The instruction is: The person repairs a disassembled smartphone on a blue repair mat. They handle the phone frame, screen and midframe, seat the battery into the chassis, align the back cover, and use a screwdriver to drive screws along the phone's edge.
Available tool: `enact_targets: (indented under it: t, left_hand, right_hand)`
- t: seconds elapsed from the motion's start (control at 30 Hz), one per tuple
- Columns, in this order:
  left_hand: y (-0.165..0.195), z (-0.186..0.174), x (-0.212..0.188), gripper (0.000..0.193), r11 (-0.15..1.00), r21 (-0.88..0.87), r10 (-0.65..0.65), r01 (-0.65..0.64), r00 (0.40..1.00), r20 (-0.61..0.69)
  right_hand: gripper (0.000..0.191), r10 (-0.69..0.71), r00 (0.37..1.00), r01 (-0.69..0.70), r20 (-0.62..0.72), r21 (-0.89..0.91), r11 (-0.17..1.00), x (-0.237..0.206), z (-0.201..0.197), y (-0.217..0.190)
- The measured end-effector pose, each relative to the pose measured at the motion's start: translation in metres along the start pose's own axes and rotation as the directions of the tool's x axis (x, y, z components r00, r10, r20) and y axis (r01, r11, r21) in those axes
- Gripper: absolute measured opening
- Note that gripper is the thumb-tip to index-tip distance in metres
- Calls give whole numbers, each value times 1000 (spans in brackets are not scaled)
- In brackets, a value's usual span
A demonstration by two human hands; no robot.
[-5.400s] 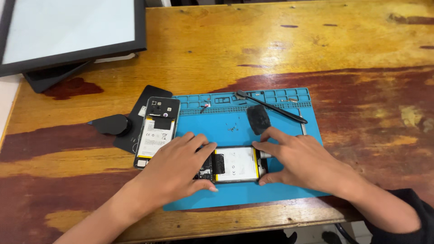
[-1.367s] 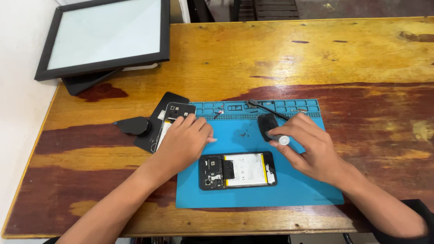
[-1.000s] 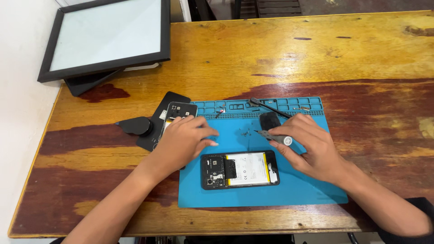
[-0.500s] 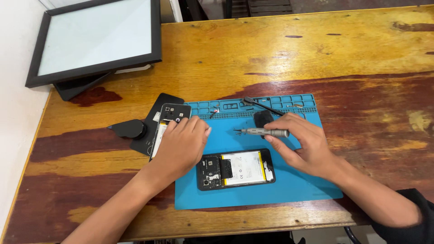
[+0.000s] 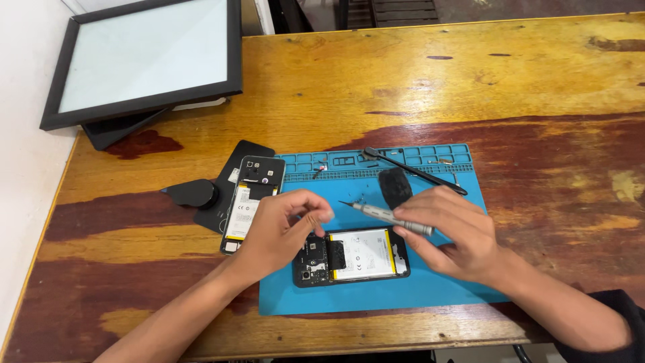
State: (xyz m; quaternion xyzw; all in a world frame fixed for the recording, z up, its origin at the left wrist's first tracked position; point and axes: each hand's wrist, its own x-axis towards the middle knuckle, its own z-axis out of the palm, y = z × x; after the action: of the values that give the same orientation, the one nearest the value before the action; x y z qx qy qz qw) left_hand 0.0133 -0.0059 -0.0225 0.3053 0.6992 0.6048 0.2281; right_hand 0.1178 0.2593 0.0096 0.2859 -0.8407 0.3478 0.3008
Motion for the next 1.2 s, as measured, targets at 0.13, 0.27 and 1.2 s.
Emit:
enact_targets:
  t: [0.13, 0.27, 1.2]
  left_hand:
    - [-10, 6, 2, 26, 917, -333, -224, 220, 974, 26]
    - [-14, 9, 3, 30, 893, -386, -223, 233, 972, 70]
    - [-11, 12, 6, 32, 863, -396, -310, 313, 948, 73]
  right_hand:
    - [28, -56, 998, 56, 13, -7, 998, 3, -2, -5]
    - [28, -81, 997, 81, 19, -17, 997, 3, -2, -9]
    - [27, -119, 992, 123, 51, -96, 988, 5, -3, -13]
